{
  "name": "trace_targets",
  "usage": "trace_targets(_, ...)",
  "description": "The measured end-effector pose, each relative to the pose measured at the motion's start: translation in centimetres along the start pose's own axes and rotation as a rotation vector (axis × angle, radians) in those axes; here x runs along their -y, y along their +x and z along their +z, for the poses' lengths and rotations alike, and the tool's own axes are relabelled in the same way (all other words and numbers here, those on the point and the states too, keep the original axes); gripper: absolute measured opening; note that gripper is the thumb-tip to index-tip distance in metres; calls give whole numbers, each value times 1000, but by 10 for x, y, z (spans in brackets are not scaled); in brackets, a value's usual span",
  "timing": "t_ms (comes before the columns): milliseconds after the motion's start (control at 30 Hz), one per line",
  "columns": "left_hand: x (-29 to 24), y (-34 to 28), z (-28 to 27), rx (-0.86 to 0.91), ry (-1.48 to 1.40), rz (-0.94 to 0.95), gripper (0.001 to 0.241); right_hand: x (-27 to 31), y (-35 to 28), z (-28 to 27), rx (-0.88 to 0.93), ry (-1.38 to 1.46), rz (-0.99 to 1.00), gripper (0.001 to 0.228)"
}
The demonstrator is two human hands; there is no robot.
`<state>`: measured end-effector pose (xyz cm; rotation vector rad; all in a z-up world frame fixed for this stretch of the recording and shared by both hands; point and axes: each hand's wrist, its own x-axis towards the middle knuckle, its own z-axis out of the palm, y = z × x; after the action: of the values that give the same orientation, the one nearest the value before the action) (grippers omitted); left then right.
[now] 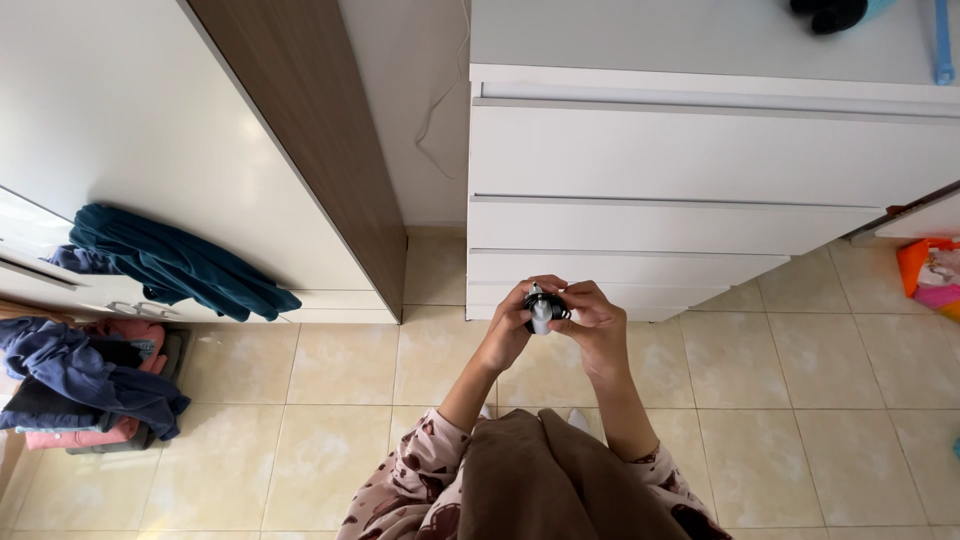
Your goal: The person coils a black cable and a white cable by hand, wrapping them around their respective plugs. They then place the coiled cables on a white dresser and arrange a blue massage gun, a small blue case, and a decorative box.
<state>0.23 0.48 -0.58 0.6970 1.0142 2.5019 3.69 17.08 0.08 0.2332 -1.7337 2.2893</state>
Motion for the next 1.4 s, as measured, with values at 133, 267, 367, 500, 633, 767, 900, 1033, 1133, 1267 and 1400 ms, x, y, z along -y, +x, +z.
trace_targets(133,6,1,1,-53,-15,-31,47,-15,-2,-1,-18,100,-8,43)
trace_targets(267,13,1,4,-89,-40,-29,50,-29,-6,-4,-83,164,12,35)
trace_targets(367,18,1,5,-110,-63,-22,53,-36,-8,-4,-110,221,-11,31)
trace_targets(500,20,1,6,-85,-136,-2,58,-40,-11,1,-161,247,-41,24)
trace_targets(633,20,0,8,-86,-77,21,60,-35,-13,13,-179,91,-179,26)
trace_targets(767,14,1,12,-167,-199,26,60,2,-8,28,-77,-499,-362,33)
trace_targets(900,8,4,15,-183,-229,28,59,9,-9,36,82,-705,-405,60)
trace_targets(1033,12,5,14,-203,-274,6,59,-9,-12,34,-40,-706,-364,60)
trace_targets(1133,21,6,8,-180,-321,42,57,-11,-13,35,-74,-632,-380,41)
trace_targets(1267,15,7,12,-218,-285,69,54,-7,-11,44,-135,-781,-527,36)
trace_targets(1400,12,8,9,-248,-286,22,56,-7,-6,38,-89,-851,-566,39)
